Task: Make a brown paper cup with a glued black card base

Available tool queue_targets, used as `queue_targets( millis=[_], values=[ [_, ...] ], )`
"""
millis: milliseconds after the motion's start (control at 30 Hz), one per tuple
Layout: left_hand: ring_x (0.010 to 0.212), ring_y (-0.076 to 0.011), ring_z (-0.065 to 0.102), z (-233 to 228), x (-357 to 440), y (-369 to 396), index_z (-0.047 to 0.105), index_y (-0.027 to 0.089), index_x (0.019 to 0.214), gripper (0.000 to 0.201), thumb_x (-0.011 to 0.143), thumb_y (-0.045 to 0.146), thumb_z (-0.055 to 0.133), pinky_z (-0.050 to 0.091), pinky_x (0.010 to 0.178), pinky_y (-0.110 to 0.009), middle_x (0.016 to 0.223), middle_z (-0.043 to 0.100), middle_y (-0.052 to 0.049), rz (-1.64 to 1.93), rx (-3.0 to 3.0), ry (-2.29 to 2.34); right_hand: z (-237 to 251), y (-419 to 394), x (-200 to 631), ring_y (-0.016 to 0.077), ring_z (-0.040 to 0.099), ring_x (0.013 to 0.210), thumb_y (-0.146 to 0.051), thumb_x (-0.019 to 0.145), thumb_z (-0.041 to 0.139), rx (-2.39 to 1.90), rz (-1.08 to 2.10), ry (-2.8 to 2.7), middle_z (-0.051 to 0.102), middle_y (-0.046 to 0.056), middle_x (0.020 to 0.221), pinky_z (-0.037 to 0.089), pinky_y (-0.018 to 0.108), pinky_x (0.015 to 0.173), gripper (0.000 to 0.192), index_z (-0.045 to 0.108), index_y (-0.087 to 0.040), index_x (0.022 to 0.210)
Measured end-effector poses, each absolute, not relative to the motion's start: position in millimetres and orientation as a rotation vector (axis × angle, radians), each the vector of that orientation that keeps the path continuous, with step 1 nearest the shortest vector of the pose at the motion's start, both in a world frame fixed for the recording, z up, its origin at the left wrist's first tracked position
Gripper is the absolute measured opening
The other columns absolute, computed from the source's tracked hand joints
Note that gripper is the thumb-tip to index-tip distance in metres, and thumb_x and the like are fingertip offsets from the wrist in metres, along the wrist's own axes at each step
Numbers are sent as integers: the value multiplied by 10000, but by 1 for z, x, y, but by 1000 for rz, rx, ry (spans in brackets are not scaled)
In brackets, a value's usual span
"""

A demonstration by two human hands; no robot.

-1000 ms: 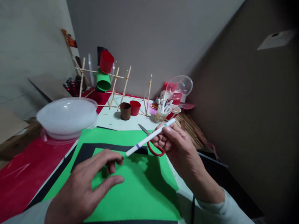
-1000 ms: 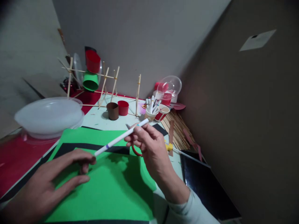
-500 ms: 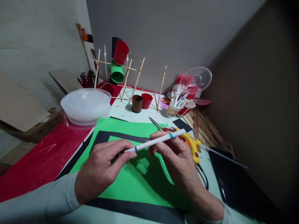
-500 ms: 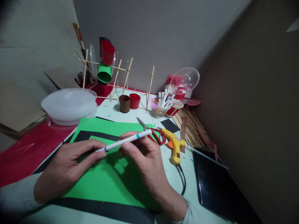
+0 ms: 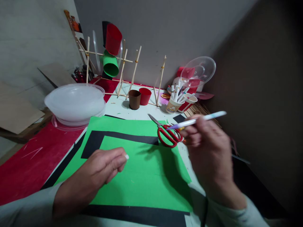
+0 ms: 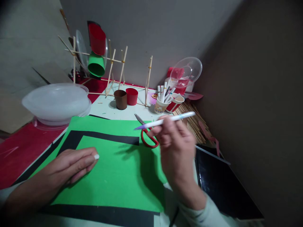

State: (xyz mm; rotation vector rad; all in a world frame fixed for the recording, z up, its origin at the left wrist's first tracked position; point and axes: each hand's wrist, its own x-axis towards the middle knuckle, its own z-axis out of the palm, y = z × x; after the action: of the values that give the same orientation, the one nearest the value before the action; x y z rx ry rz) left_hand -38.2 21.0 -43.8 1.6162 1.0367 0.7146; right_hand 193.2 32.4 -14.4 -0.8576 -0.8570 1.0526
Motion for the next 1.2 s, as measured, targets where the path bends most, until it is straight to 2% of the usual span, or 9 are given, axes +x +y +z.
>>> queue_targets(
  millis=[67,200,433,733,933,1200],
  values=[
    [525,-117,350,-48,-39,22,522,230,715,474,971,624,458,295,473,-236,602,408,49,684,1438,1039,-11,40,199,76,666,562,-324,777,870,-849,1059,-835,711,-39,655,593,156,592,150,776,-220,828],
    [542,-95,338,-53,-37,23,538,224,763,483,941,672,503,280,477,-194,620,441,57,629,1256,1035,-18,42,194,99,706,565,-341,785,856,-804,1340,-846,728,-4,635,592,149,578,195,775,-171,833],
    [486,-80,376,-47,-34,26,513,221,728,494,945,664,495,342,439,-166,558,452,63,634,1399,1017,-22,37,193,83,731,588,-315,797,853,-720,1535,-757,758,-9,669,587,106,599,172,776,-171,853],
    [476,-80,451,-48,-33,22,607,213,823,376,964,556,547,394,430,-152,560,519,53,729,1354,1004,-22,34,192,94,739,605,-300,868,781,-715,1508,-835,760,-5,679,583,116,616,128,768,-173,881],
    [472,-68,467,-50,-30,24,614,207,835,276,984,433,561,407,422,-126,567,535,64,771,1328,922,-26,28,186,89,752,672,-268,932,729,-675,1485,-927,776,-9,741,604,140,693,82,765,-195,937],
    [492,-73,512,-47,-33,23,623,217,831,290,982,459,571,417,431,-134,587,561,58,782,1384,973,-27,29,184,84,751,704,-228,944,707,-681,1446,-944,755,-21,748,610,141,706,58,748,-186,946]
  ],
)
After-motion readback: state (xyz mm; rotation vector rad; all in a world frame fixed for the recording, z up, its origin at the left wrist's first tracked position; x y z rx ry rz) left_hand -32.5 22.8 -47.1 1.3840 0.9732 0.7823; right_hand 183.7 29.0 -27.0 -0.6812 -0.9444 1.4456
